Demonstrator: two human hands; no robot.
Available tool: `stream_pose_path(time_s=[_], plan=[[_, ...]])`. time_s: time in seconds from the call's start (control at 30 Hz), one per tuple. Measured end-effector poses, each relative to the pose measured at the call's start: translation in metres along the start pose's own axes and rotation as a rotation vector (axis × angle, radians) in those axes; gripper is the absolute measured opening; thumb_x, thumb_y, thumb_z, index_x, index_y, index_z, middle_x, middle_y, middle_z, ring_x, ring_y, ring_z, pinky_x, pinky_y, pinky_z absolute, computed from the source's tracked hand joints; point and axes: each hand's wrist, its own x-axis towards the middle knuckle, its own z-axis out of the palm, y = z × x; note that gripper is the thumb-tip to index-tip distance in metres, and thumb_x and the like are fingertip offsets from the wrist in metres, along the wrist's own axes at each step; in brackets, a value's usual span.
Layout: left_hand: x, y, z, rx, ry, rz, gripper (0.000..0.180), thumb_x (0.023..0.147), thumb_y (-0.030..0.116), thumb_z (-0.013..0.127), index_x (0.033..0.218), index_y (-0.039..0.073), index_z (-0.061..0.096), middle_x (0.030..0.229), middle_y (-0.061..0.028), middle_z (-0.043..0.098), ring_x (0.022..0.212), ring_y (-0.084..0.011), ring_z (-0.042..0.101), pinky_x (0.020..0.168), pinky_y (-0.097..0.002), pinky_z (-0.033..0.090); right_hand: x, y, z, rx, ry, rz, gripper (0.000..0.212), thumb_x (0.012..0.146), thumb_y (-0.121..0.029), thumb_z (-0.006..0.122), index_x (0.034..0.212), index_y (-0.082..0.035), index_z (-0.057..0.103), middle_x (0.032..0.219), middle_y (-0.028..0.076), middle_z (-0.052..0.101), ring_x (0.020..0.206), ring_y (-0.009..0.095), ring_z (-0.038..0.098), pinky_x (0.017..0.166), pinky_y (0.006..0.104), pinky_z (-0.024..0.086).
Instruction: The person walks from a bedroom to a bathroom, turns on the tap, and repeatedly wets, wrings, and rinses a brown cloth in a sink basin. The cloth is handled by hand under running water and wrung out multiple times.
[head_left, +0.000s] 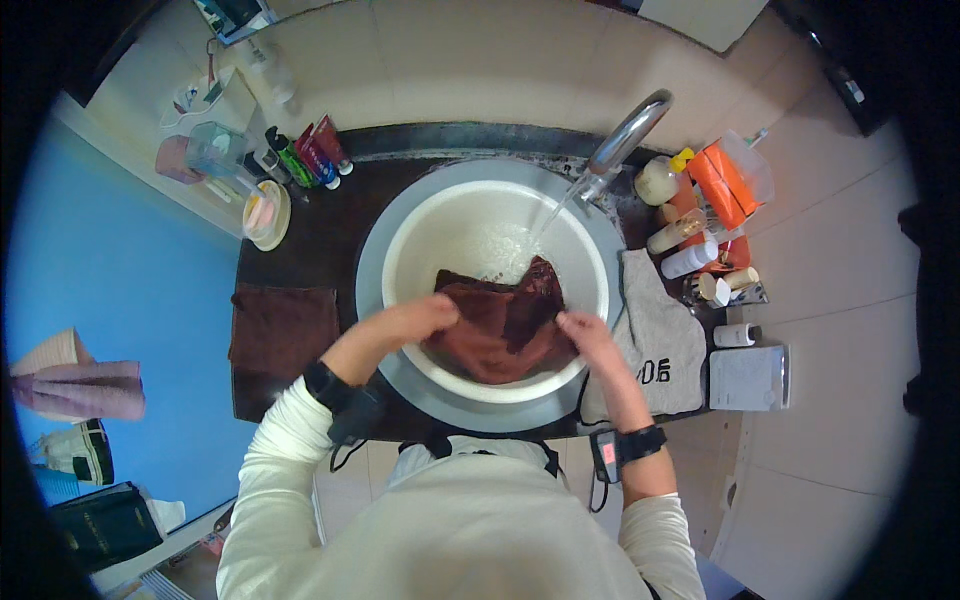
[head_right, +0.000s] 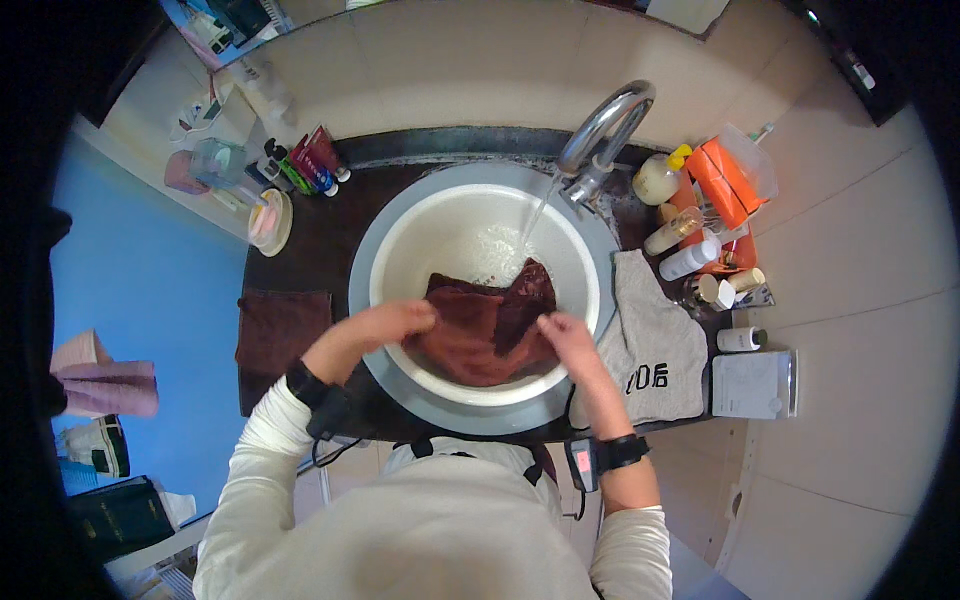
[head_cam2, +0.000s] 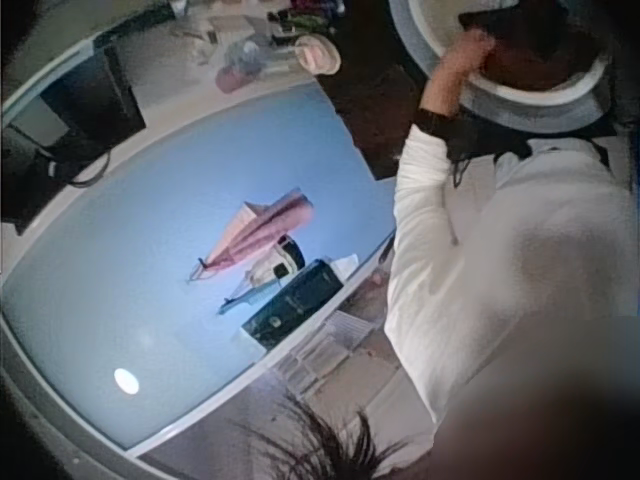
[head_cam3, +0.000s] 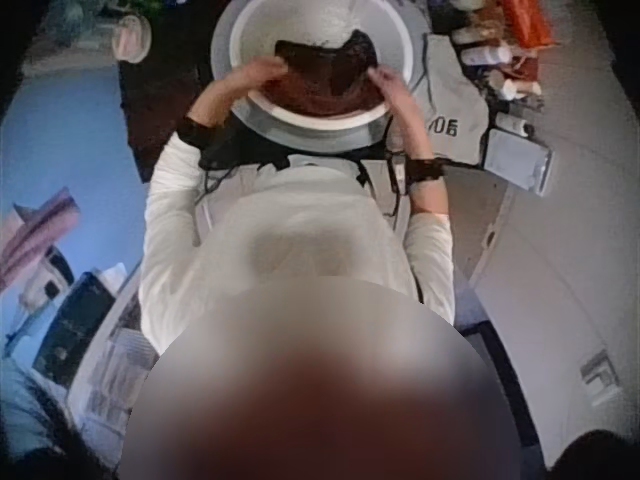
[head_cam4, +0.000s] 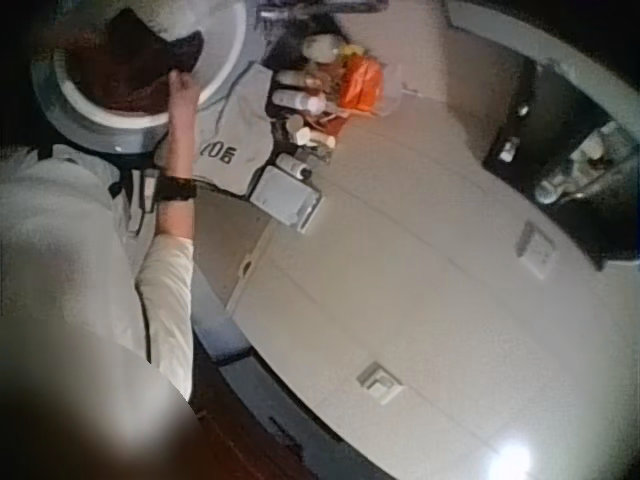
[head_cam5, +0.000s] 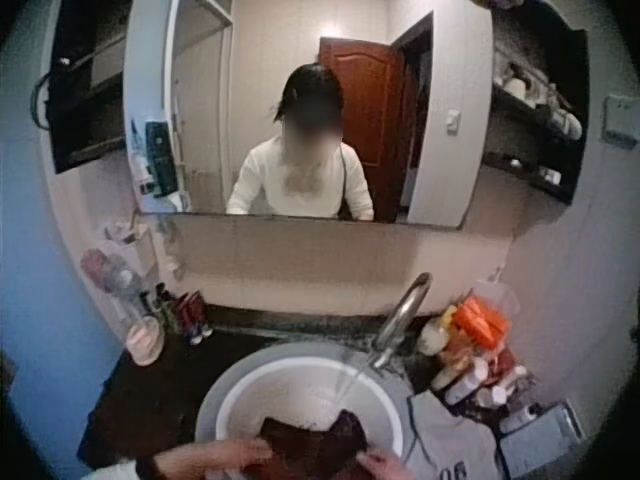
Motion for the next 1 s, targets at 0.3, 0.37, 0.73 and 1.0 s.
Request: stream_pose_path(time_s=[0.3, 0.37, 0.73, 1.0], plan=[[-0.046, 0.126, -0.044, -0.688, 0.218, 0.447, 0.025, 0.094, 0.021, 0.049, 0.111, 0.004, 0.056, 0.100, -0.0039, 0.063, 0.088, -0.0129, 0.061, 0.079, -0.0273, 0.049, -0.058, -0.118, -0.045, 0.674, 0.127, -0.644, 0.037, 0.094, -0.023, 0.053, 0.123, -0.001, 0.050, 0.109, 0.006, 0.059, 0.100, 0.013, 0.056, 0.089, 0.0269, 0.044], [-0.031, 0.107, -0.043, -0.740, 0.226, 0.526, 0.027, 0.094, 0.021, 0.049, 0.115, 0.004, 0.054, 0.103, -0.0045, 0.063, 0.092, -0.0135, 0.061, 0.082, -0.0282, 0.049, -0.045, -0.101, -0.035, 0.697, 0.193, -0.472, 0.038, 0.094, -0.024, 0.054, 0.123, -0.001, 0.049, 0.108, 0.007, 0.059, 0.098, 0.015, 0.057, 0.088, 0.0282, 0.045], [-0.011, 0.032, -0.067, -0.372, 0.499, 0.102, 0.024, 0.087, 0.022, 0.054, 0.101, 0.004, 0.063, 0.091, -0.0062, 0.064, 0.082, -0.0161, 0.059, 0.074, -0.0306, 0.049, -0.015, -0.046, -0.036, 0.404, 0.098, -0.189, 0.031, 0.090, -0.029, 0.060, 0.103, -0.001, 0.063, 0.091, 0.002, 0.063, 0.084, 0.011, 0.057, 0.078, 0.0256, 0.045], [-0.061, 0.082, -0.089, -0.603, 0.540, 0.264, 0.020, 0.090, 0.025, 0.057, 0.102, 0.009, 0.058, 0.094, -0.0001, 0.062, 0.085, -0.0109, 0.060, 0.073, -0.0251, 0.049, -0.076, -0.086, -0.073, 0.461, 0.221, -0.455, 0.024, 0.091, -0.020, 0.059, 0.107, -0.003, 0.061, 0.096, -0.001, 0.062, 0.093, 0.008, 0.055, 0.085, 0.0245, 0.043]])
